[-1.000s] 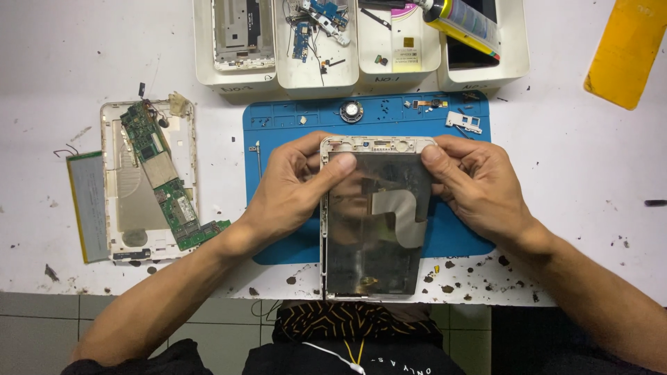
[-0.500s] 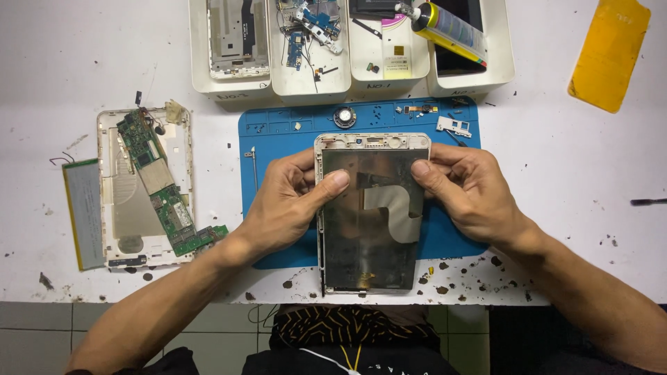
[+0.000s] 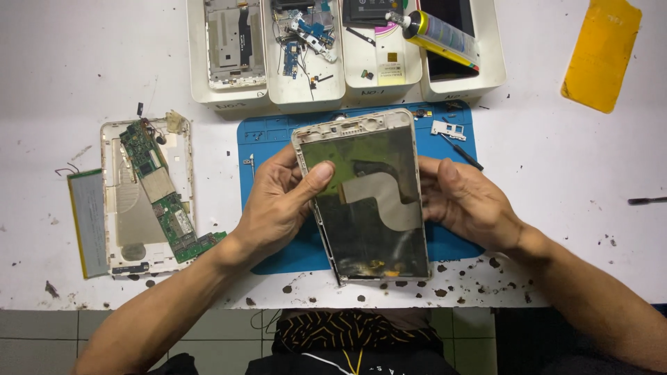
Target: Replace a mobile device screen by peeling off the adhesive backing and pressing the screen into the frame
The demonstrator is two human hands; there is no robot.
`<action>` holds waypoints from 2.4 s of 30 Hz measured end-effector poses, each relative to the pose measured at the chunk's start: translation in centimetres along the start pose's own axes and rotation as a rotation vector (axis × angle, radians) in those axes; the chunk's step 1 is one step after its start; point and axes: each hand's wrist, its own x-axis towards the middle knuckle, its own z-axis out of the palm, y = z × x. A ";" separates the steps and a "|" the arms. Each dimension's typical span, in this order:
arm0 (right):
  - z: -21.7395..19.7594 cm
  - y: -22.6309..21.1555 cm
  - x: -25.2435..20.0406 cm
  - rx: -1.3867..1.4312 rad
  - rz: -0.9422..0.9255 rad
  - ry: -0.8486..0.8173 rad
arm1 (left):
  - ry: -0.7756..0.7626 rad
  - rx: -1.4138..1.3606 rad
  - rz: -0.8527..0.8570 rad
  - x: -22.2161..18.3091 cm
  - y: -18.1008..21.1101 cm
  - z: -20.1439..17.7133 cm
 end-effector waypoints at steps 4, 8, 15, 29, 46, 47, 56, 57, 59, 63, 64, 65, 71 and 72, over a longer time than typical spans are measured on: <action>1.6 -2.5 -0.5 -0.390 -0.080 -0.081 | -0.011 -0.056 0.016 0.2 -0.8 -1.2; 1.7 -3.4 -1.6 -0.591 -0.021 0.007 | -0.181 0.046 0.034 -0.2 1.0 -2.1; 0.4 -5.7 -2.5 -1.222 -0.272 -0.079 | -0.391 0.670 0.070 -0.8 6.5 -0.1; 3.1 -7.0 -2.6 -1.656 -0.516 -0.005 | -0.408 0.723 0.348 0.0 4.1 -0.1; 6.4 -6.6 -1.3 -1.437 -0.252 0.097 | -0.293 0.594 0.239 -1.4 4.2 1.9; 6.5 -6.5 -1.3 -1.455 -0.276 0.113 | -0.308 0.602 0.258 -1.5 4.3 1.9; 6.1 -5.1 -1.6 -1.541 -0.522 0.137 | -0.345 0.665 0.443 -1.2 3.4 1.2; 5.8 -4.8 -1.7 -1.583 -0.593 0.138 | -0.351 0.671 0.485 -1.1 3.1 1.1; 5.5 -4.8 -1.5 -1.609 -0.627 0.132 | -0.376 0.703 0.535 -0.6 2.8 0.6; 4.6 -5.3 -1.6 -1.674 -0.681 0.070 | -0.424 0.761 0.607 0.1 2.2 -0.4; 4.5 -5.8 -1.7 -1.679 -0.687 0.071 | -0.425 0.762 0.614 0.2 2.2 -0.7; 4.3 -6.3 -1.9 -1.696 -0.626 0.014 | -0.451 0.785 0.584 0.3 2.3 -1.0; 1.1 -8.1 -3.1 -1.678 -0.452 -0.152 | -0.533 0.875 0.661 1.4 4.7 -1.7; 0.6 -8.1 -3.2 -1.619 -0.427 -0.186 | -0.557 0.896 0.682 1.4 5.2 -1.7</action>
